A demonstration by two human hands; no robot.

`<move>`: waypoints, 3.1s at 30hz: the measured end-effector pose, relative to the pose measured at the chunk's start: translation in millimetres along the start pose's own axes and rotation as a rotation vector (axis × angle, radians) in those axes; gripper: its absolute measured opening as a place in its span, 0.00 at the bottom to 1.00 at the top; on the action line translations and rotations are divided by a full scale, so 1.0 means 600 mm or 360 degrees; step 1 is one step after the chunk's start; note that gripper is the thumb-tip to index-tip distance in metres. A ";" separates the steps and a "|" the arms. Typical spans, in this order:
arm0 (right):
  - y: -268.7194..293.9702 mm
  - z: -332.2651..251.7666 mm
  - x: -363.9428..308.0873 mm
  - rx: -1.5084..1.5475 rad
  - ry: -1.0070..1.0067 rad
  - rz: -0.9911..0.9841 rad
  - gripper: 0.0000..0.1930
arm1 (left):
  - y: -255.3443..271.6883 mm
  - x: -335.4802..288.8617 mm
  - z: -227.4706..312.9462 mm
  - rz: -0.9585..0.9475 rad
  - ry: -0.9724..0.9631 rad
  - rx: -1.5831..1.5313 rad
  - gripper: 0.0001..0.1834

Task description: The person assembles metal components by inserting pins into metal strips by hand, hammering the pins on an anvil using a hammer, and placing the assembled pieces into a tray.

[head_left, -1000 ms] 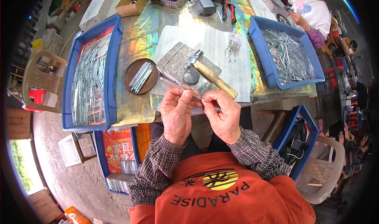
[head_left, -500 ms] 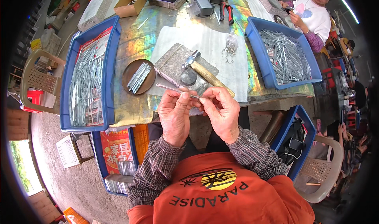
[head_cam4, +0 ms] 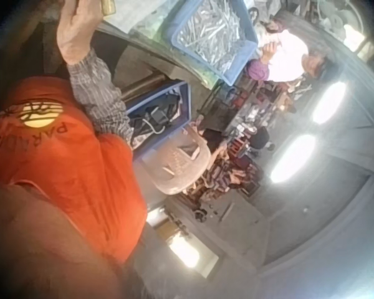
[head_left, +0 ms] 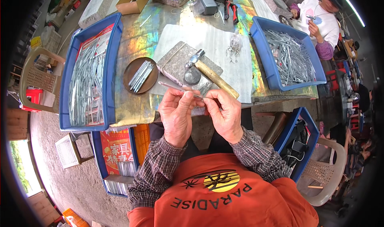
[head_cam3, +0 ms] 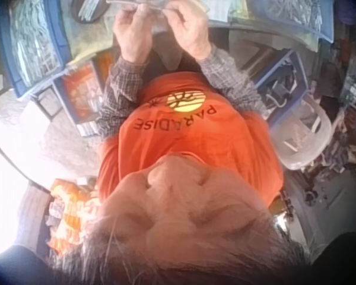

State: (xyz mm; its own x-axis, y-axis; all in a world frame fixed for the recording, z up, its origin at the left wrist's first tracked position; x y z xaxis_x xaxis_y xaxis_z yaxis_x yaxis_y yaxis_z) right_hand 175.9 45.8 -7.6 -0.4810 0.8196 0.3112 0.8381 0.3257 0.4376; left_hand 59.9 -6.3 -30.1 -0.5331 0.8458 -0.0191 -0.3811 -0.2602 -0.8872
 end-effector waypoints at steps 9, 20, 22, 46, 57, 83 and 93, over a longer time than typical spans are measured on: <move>-0.006 0.003 0.001 -0.0114 0.0138 0.0061 0.03 | 0.012 0.002 -0.005 0.0002 0.0025 0.0013 0.04; -0.008 0.004 -0.005 0.0237 -0.0121 -0.0126 0.02 | 0.024 0.002 0.004 0.0094 0.0098 0.0084 0.04; -0.008 0.009 -0.006 0.0187 -0.0108 -0.0123 0.03 | 0.023 0.001 0.002 0.0106 0.0084 0.0113 0.04; 0.005 -0.007 0.019 0.0000 0.0077 0.0023 0.03 | -0.004 0.047 0.040 -0.0152 -0.0117 0.0563 0.05; 0.019 -0.006 0.016 -0.0071 0.0106 -0.0011 0.03 | -0.007 0.088 0.034 -0.0111 -0.0462 0.1207 0.04; 0.030 -0.060 0.111 -0.0243 0.0514 0.0013 0.13 | -0.018 0.077 0.039 -0.0483 -0.0984 0.1965 0.10; 0.002 -0.068 0.122 -0.0482 0.0886 0.0033 0.08 | -0.029 0.070 0.041 -0.0452 -0.1038 0.1991 0.13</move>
State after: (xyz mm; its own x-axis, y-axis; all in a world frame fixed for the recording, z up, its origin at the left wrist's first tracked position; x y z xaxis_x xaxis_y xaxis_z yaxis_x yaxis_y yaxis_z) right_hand 131.1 87.0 50.0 -0.5956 0.4298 0.6786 0.7779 0.0978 0.6207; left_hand 25.5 22.2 -4.2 -0.4417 0.6663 0.6008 -0.7494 -0.6422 0.1612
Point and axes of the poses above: each hand's wrist, its own x-axis towards the middle knuckle, its own y-axis out of the back of the hand, z = x × y, the point moved 2 cm from there along x, towards the middle knuckle, and after that the axes turned 11 degrees about -x, right-handed, at the moved point
